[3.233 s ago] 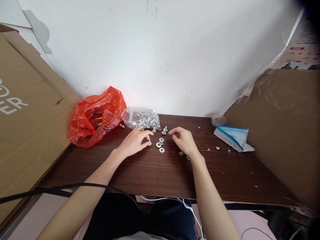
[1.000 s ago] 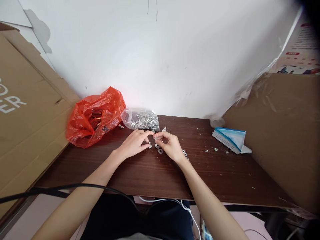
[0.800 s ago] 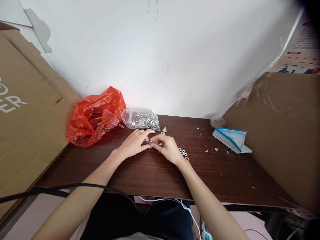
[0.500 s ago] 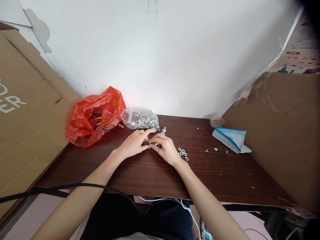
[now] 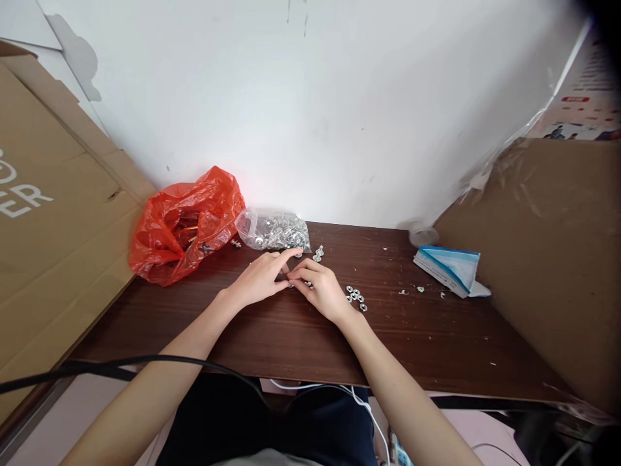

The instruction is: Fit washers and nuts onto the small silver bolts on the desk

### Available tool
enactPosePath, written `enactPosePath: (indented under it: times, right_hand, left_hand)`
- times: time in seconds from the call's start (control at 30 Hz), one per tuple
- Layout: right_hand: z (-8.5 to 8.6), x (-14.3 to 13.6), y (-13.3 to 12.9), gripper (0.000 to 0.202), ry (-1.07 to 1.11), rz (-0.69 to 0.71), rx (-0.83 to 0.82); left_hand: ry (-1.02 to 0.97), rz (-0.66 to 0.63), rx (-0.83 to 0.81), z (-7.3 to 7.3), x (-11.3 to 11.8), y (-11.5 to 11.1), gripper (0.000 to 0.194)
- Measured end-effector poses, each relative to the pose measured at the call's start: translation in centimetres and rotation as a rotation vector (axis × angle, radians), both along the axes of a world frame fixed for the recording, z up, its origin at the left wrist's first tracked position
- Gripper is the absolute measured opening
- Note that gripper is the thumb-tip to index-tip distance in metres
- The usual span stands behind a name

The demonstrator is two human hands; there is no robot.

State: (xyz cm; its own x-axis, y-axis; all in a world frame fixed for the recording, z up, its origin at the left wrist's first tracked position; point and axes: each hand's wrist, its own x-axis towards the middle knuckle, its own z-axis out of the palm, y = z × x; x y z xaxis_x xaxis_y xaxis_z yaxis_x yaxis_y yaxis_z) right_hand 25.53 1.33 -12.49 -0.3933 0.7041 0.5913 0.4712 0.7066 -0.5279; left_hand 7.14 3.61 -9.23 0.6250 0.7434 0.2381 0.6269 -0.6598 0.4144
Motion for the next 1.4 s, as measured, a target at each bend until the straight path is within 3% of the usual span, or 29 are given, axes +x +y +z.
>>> enactPosePath:
  times: [0.27, 0.9, 1.03, 1.13, 1.27, 1.4]
  right_hand:
    - [0.6, -0.3, -0.6, 0.011, -0.082, -0.026, -0.004]
    - [0.4, -1.0, -0.5, 0.008, 0.069, -0.072, -0.149]
    - [0.9, -0.7, -0.4, 0.005, 0.244, -0.140, -0.205]
    - [1.1, -0.3, 0.0, 0.007, 0.501, -0.169, -0.297]
    - [1.4, -0.1, 0.3, 0.022, 0.817, -0.160, -0.436]
    - [1.9, -0.3, 0.2, 0.026, 0.930, -0.079, -0.544]
  left_hand:
    - [0.012, 0.006, 0.010, 0.2, 0.1, -0.1, 0.066]
    - [0.041, -0.046, 0.177, 0.1, -0.2, 0.1, 0.062]
    - [-0.051, -0.042, 0.259, 0.6, 0.0, -0.3, 0.039]
    - [-0.148, -0.019, 0.292, 0.8, 0.1, -0.5, 0.024]
    - [-0.184, -0.051, 0.250, 0.7, 0.2, -0.6, 0.024]
    - [-0.215, -0.118, 0.186, 0.4, 0.5, -0.7, 0.020]
